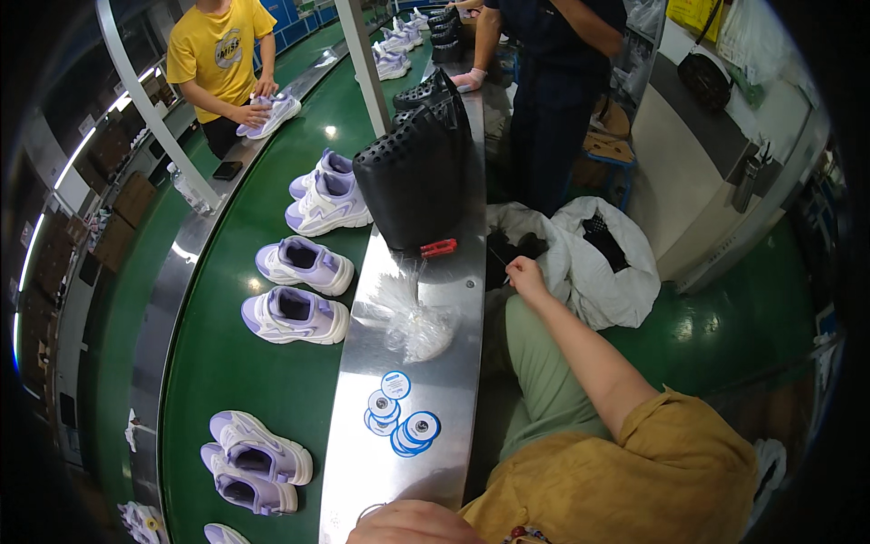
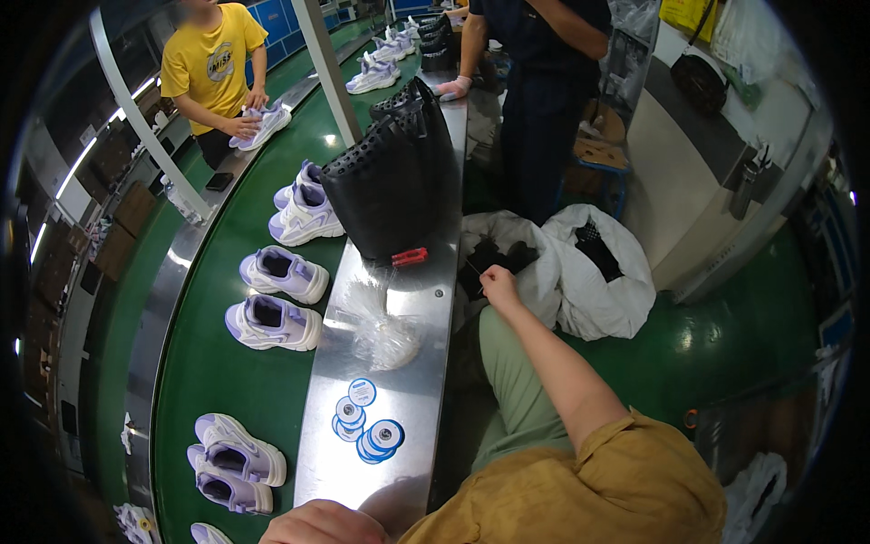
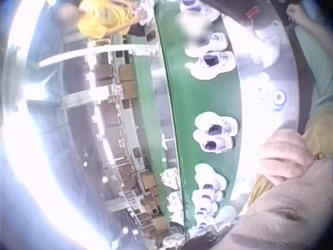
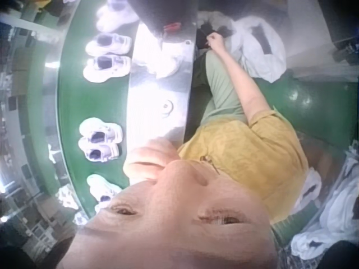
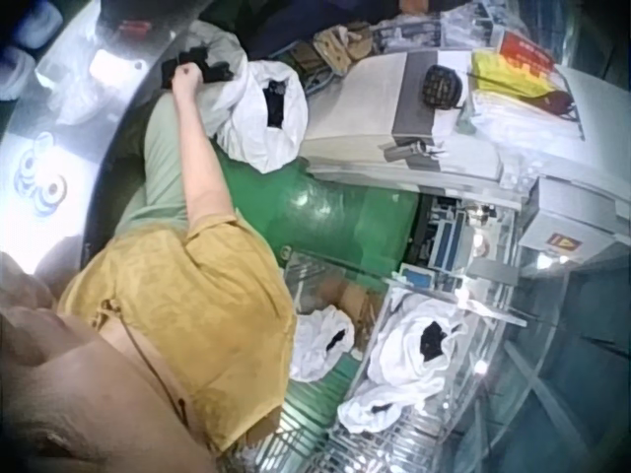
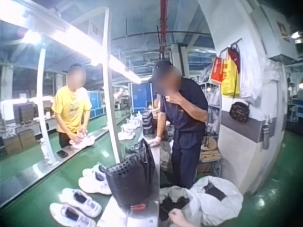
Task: The person attaches tags to shoes on a conveyor belt by threading plastic fasteners through the shoe loops and securing the circular tags by hand.
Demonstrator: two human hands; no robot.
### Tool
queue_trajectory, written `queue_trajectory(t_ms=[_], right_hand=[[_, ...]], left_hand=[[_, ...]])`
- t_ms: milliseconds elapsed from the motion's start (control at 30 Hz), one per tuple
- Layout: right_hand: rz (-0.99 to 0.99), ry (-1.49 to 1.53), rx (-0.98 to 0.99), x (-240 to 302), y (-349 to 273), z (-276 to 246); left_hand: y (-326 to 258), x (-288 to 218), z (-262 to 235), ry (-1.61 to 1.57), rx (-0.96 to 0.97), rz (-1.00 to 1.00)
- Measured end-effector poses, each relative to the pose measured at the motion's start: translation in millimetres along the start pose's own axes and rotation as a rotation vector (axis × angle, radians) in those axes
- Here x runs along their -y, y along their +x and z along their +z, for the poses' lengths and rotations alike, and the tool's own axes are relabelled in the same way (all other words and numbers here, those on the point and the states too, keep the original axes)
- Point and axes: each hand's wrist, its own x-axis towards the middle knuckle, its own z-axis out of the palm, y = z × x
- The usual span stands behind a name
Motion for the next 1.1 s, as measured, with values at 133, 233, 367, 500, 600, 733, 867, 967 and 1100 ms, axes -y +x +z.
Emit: queue_trajectory(t_ms=[133,233,367,500,600,733,867,967,1100], right_hand=[[0.0,0.024,0.001,-10.1,0.8,16.1],[0.008,0.039,0.008,-15.2,-0.8,32.4],[-0.007,0.011,0.025,-24.8,-5.1,48.6],[-0.01,0.031,0.004,-18.7,-5.1,50.1],[-0.018,0.017,0.015,-13.9,-3.4,50.1],[0.037,-0.021,0.036,-2.7,-13.5,57.7],[0.03,0.016,0.034,4.1,-20.6,62.3],[0.013,0.024,0.034,3.0,-21.8,61.8],[0.01,-0.004,0.043,-2.4,-26.5,69.2]], left_hand=[[-9.5,6.0,-10.7,0.02,-0.041,0.064],[-16.0,13.1,-15.7,0.056,-0.107,0.138],[-25.7,16.2,-11.6,0.081,-0.308,0.075],[-28.9,17.3,-19.9,0.089,-0.318,0.088],[-31.7,15.3,-24.7,0.09,-0.326,0.091],[-33.9,6.7,-30.4,0.098,-0.344,0.088],[-34.5,-2.5,-35.4,0.096,-0.315,0.086],[-33.7,-6.9,-43.0,0.086,-0.253,0.093],[-30.0,-12.2,-60.5,-0.006,-0.025,0.045]])
